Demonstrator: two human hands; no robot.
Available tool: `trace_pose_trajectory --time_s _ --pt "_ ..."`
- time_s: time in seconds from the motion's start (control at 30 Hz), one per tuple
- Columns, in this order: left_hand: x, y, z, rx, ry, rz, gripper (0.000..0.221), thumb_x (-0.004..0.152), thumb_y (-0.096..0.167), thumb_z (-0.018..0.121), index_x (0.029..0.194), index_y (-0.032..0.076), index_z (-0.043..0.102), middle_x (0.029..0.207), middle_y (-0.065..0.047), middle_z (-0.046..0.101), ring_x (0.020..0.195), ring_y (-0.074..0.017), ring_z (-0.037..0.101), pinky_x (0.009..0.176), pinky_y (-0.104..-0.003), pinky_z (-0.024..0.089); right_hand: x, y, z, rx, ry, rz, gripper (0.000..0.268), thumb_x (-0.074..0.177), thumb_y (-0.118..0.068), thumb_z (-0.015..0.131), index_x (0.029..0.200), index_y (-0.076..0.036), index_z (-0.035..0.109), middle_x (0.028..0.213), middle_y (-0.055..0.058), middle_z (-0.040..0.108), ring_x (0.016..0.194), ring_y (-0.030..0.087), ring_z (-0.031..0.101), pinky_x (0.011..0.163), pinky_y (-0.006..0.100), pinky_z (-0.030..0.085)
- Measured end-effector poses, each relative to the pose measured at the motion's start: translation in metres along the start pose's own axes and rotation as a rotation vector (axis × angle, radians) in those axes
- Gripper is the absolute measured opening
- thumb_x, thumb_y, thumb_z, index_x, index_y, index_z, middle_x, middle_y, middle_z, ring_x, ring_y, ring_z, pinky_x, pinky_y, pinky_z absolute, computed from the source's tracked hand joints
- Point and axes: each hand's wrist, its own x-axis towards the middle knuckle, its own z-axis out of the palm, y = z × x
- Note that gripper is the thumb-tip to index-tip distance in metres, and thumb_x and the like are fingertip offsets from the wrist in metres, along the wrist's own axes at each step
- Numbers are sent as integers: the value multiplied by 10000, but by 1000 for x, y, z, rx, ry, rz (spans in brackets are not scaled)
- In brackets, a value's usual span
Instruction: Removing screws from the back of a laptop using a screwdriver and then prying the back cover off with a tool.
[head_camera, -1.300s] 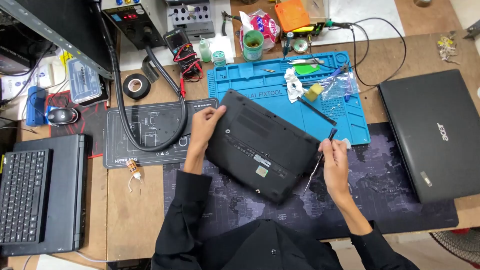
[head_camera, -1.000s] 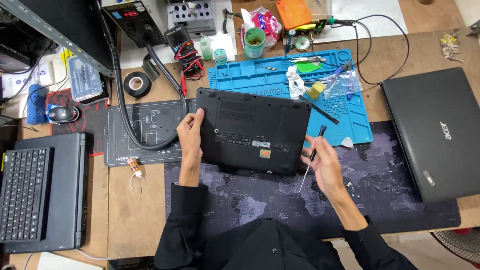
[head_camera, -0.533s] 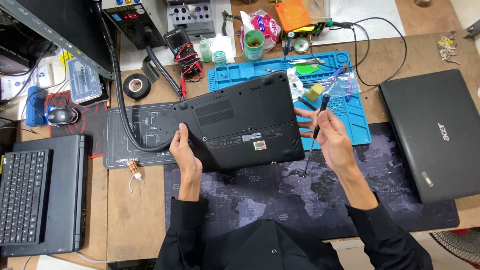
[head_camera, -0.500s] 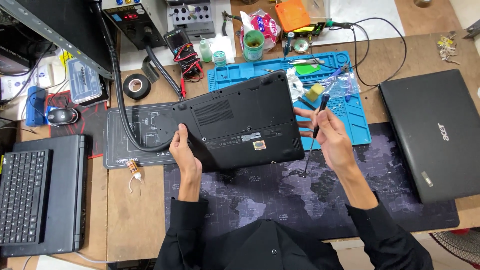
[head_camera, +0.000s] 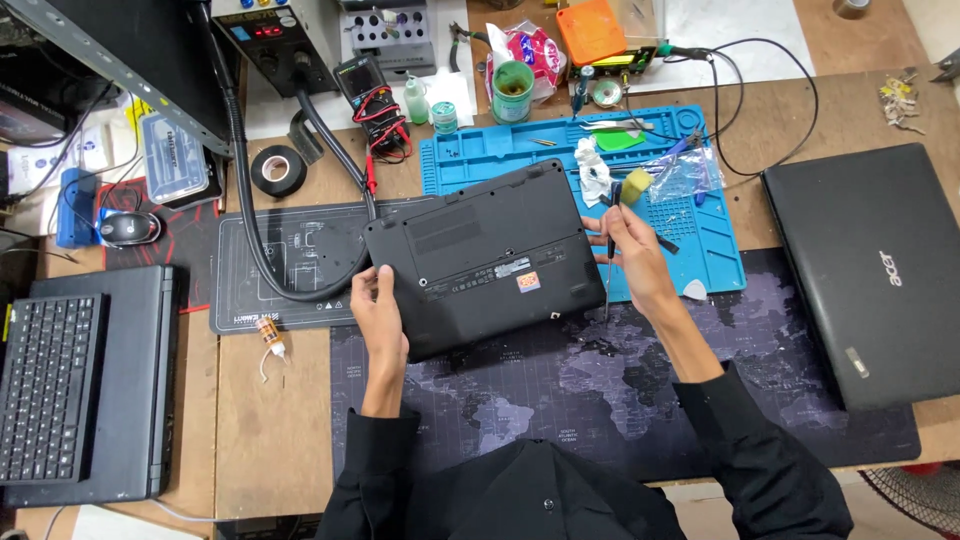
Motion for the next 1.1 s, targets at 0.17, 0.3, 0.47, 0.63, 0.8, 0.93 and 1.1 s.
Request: trace_pose_trajectory --time_s 0.17,0.3,0.47,0.63,0.8,0.93,1.1 --pt "-2 3 -11 244 -122 3 278 1015 294 678 1071 48 562 890 -91 567 815 -185 599 694 -378 510 15 18 0 -53 5 49 404 1141 -435 445 865 -141 476 1322 204 675 1043 223 679 851 447 573" --pt "-11 30 -18 628 -260 44 448 1001 380 658 1034 -59 576 823 -231 654 859 -414 703 710 -519 532 19 11 4 -131 29 92 370 1133 -407 450 859 -162 493 1138 79 712 952 137 612 803 342 554" --pt "-13 70 -18 951 -343 64 551 1023 507 562 996 -39 635 832 -243 720 922 -463 705 788 -588 530 21 6 9 -269 27 83 391 1129 -407 502 845 -145 561 920 64 671 891 178 633 740 335 547" --pt "-1 71 -17 1170 -438 120 607 1043 581 480 964 2 648 846 -215 733 934 -447 721 819 -591 530 32 23 -1 -372 41 106 378 1104 -443 531 872 -173 660 812 39 637 756 168 602 664 332 545" --pt "7 75 -20 1245 -486 320 576 1069 490 494 744 34 632 589 -160 635 631 -362 715 621 -441 564 30 14 -2 -376 -21 56 386 1125 -362 480 929 -111 697 859 103 671 832 239 605 749 407 520" --pt "5 86 -14 1267 -439 430 552 1029 479 579 661 67 576 502 -113 563 511 -320 665 507 -397 517 16 -32 1 -413 -15 -40 315 1122 -280 504 966 -99 709 876 115 691 796 220 629 744 377 557" --pt "-2 109 17 1097 -479 495 440 1008 395 635 743 44 609 586 -148 605 583 -376 679 586 -496 521 -5 -84 8 -414 188 -496 169 1107 -144 631 1195 -8 677 978 167 669 882 247 675 773 359 601"
